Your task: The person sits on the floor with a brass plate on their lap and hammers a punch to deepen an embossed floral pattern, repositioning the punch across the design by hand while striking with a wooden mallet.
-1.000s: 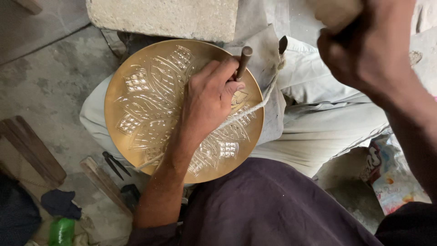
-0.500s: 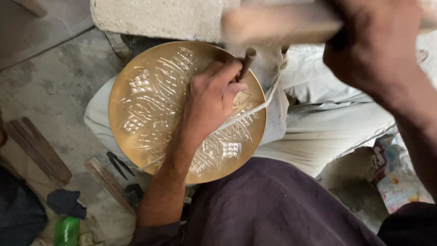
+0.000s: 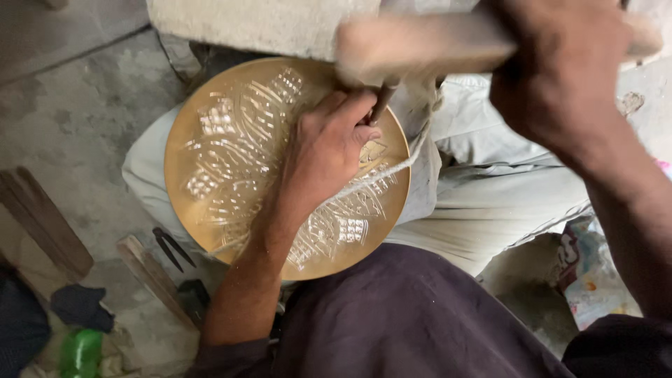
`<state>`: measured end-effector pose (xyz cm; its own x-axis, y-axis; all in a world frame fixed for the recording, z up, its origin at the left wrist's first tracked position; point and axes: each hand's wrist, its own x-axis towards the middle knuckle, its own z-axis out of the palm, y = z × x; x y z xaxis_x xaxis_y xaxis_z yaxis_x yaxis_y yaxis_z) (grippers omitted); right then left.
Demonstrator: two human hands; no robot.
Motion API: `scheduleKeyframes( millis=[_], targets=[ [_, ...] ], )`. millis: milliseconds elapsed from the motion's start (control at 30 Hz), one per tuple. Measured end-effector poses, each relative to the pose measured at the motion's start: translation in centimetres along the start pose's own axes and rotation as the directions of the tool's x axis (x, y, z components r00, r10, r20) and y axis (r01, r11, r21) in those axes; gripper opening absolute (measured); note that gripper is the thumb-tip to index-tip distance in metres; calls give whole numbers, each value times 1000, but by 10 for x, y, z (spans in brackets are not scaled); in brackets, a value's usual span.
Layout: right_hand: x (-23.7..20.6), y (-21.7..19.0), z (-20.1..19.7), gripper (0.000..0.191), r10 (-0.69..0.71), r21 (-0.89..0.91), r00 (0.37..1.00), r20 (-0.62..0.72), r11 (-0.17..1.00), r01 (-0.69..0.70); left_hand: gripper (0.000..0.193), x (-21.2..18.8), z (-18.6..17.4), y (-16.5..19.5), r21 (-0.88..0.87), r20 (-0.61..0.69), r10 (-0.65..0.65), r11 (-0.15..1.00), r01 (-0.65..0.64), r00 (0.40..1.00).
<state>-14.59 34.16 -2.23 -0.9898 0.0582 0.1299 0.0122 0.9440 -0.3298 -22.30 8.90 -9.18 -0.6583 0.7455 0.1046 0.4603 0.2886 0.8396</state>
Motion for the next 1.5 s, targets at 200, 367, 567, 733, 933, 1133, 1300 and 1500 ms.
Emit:
scheduleKeyframes(
  millis=[200, 367, 567, 733, 933, 1133, 1300, 1500],
  targets=[
    [-3, 3, 3, 20, 75, 202, 991, 108, 975, -96, 31, -1, 0, -1, 75, -26, 40, 997, -38, 999],
    [-6, 4, 10, 26, 256, 552, 949, 185, 771, -316, 30, -2, -2, -1, -29, 50, -80, 996, 82, 996],
    [-8, -3, 12, 31, 270, 582, 941, 202, 740, -337, 30, -2, -2, -2, -48, 65, -78, 996, 81, 995],
    [-9, -7, 8, 28, -59, 177, 998, -17, 982, 61, 32, -3, -2, -3, -26, 41, -48, 998, 49, 998],
    [-9, -16, 6, 33, 225, 268, 972, 69, 934, -235, 34, -4, -1, -5, -14, 36, -34, 999, 35, 999],
    [-17, -25, 2, 33, 133, 348, 991, -23, 930, -117, 36, -5, 0, -7, 13, 42, -10, 1000, 10, 999],
    [-34, -28, 3, 22, 348, 396, 934, 81, 849, -350, 30, -4, 1, -6, -5, 123, -123, 992, 125, 985],
    [-39, -26, 3, 35, 266, 488, 963, 47, 835, -254, 29, -9, -10, -9, -30, -4, -65, 997, 65, 998]
  ],
)
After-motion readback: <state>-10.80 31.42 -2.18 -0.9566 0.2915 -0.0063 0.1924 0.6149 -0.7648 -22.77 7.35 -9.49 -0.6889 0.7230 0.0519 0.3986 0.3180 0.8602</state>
